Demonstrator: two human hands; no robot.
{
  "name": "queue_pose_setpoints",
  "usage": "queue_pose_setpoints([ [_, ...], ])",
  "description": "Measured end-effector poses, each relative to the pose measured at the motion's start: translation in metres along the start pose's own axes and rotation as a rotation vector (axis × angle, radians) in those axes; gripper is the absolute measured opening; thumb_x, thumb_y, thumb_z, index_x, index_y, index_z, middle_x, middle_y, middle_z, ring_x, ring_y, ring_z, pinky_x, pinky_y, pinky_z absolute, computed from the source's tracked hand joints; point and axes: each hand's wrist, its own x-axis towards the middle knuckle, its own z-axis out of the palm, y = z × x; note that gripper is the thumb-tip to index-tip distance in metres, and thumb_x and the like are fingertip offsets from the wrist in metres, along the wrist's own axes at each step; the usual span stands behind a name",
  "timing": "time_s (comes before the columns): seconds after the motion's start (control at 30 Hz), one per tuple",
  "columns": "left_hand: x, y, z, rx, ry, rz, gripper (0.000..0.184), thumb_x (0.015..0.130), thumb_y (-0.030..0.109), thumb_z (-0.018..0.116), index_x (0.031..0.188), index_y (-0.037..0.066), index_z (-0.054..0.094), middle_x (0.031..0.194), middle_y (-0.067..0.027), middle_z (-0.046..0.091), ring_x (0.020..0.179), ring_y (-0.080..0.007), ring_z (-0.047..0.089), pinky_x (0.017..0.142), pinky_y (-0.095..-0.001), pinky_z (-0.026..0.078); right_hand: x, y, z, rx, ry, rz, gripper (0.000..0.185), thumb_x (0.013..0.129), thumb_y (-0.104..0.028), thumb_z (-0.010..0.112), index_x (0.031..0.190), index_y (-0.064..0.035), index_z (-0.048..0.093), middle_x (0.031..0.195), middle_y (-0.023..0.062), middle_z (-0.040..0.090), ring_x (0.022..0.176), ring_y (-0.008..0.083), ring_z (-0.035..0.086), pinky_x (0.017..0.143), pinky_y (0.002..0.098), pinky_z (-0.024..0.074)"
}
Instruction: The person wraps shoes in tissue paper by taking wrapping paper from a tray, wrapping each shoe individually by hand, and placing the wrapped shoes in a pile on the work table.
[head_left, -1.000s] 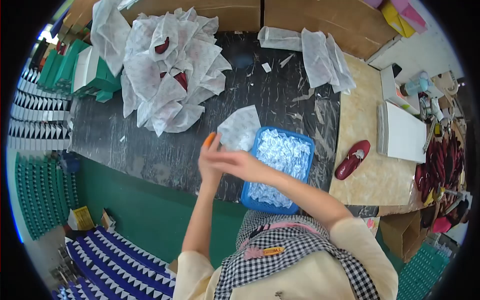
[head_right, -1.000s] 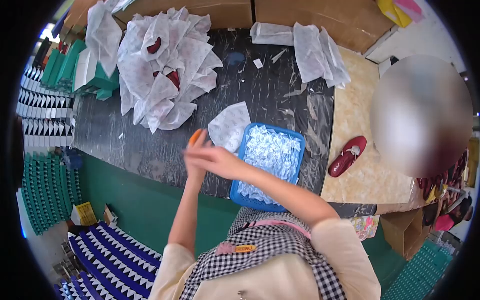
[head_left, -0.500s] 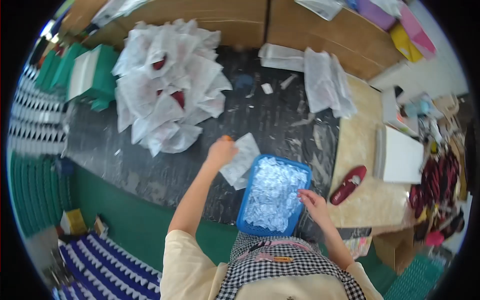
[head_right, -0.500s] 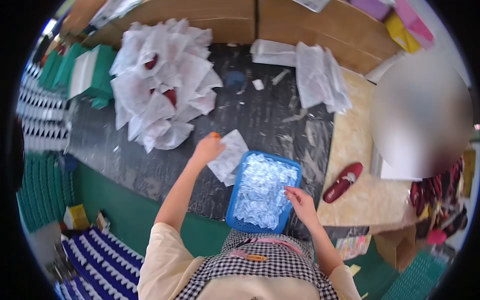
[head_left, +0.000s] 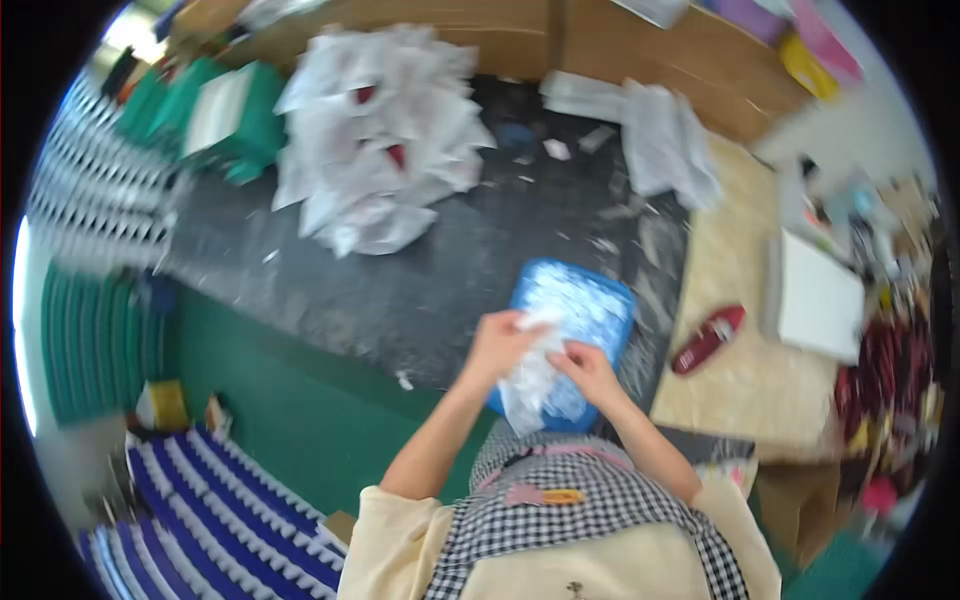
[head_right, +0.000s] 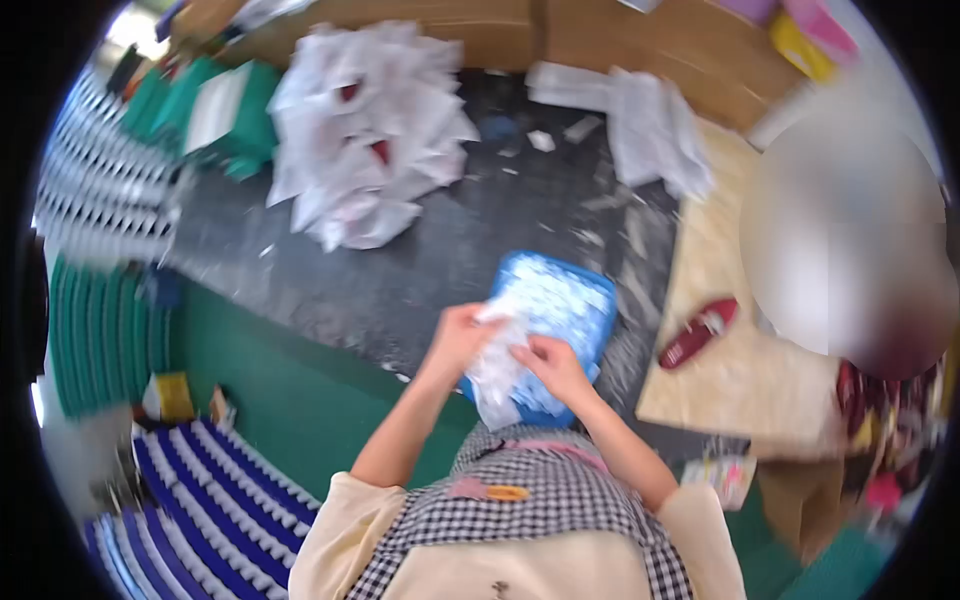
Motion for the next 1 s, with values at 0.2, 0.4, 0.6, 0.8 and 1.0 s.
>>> queue_pose_setpoints([
  [0.2, -0.029, 0.028, 0.044, 0.367, 0.024, 0.281, 0.023, 0.083, 0.013, 0.069, 0.069, 0.0, 0.058, 0.055, 0.0025, 0.043, 0.053, -0.009, 0.034, 0.049, -0.0231, 0.033, -0.08, 0.06, -0.098, -0.148, 0.412, -0.073, 0.017, 0.088, -0.016, 0.064, 0.091, 0.0007, 0.066, 0.07, 0.0036, 0.06, 0.068, 0.0128, 0.053, 0.065, 0.0257, 0.0436],
  [0.4, -0.067, 0.045, 0.129, 0.415, -0.019, 0.209, 0.019, 0.087, 0.018, 0.066, 0.086, 0.0, 0.071, 0.051, -0.0016, 0.047, 0.05, -0.0118, 0.041, 0.05, -0.0264, 0.037, -0.1, 0.181, -0.234, -0.651, 0.902, 0.41, 0.033, 0.09, -0.021, 0.06, 0.111, 0.0037, 0.063, 0.102, 0.0137, 0.068, 0.082, 0.022, 0.061, 0.077, 0.0299, 0.0487],
  [0.6, -0.065, 0.022, 0.15, 0.877, 0.129, 0.508, 0.025, 0.09, 0.027, 0.064, 0.103, 0.008, 0.073, 0.067, -0.0067, 0.061, 0.055, -0.0208, 0.054, 0.055, -0.0321, 0.044, -0.133, 0.19, -0.24, -0.018, 0.954, -0.009, 0.033, 0.092, -0.012, 0.051, 0.12, 0.0037, 0.061, 0.111, 0.0136, 0.068, 0.095, 0.0235, 0.062, 0.084, 0.0301, 0.0484],
  [0.8, -0.065, 0.012, 0.173, 1.073, 0.302, 0.601, 0.024, 0.091, 0.032, 0.059, 0.103, 0.017, 0.074, 0.085, -0.0073, 0.063, 0.063, -0.0284, 0.058, 0.057, -0.0358, 0.045, -0.262, 0.01, -0.234, -0.1, 0.275, 0.095, 0.03, 0.092, -0.006, 0.052, 0.118, 0.0029, 0.063, 0.111, 0.0093, 0.069, 0.091, 0.016, 0.061, 0.082, 0.0234, 0.0473],
  [1.0, -0.135, 0.004, 0.197, 1.408, 0.31, 0.781, 0.019, 0.087, 0.032, 0.062, 0.101, 0.024, 0.072, 0.073, -0.0043, 0.054, 0.047, -0.0225, 0.051, 0.043, -0.0335, 0.038, -0.268, -0.024, -0.178, -0.312, 0.082, 0.06, 0.033, 0.09, -0.004, 0.053, 0.121, 0.0026, 0.061, 0.107, 0.0092, 0.07, 0.085, 0.0151, 0.061, 0.078, 0.0224, 0.0481],
])
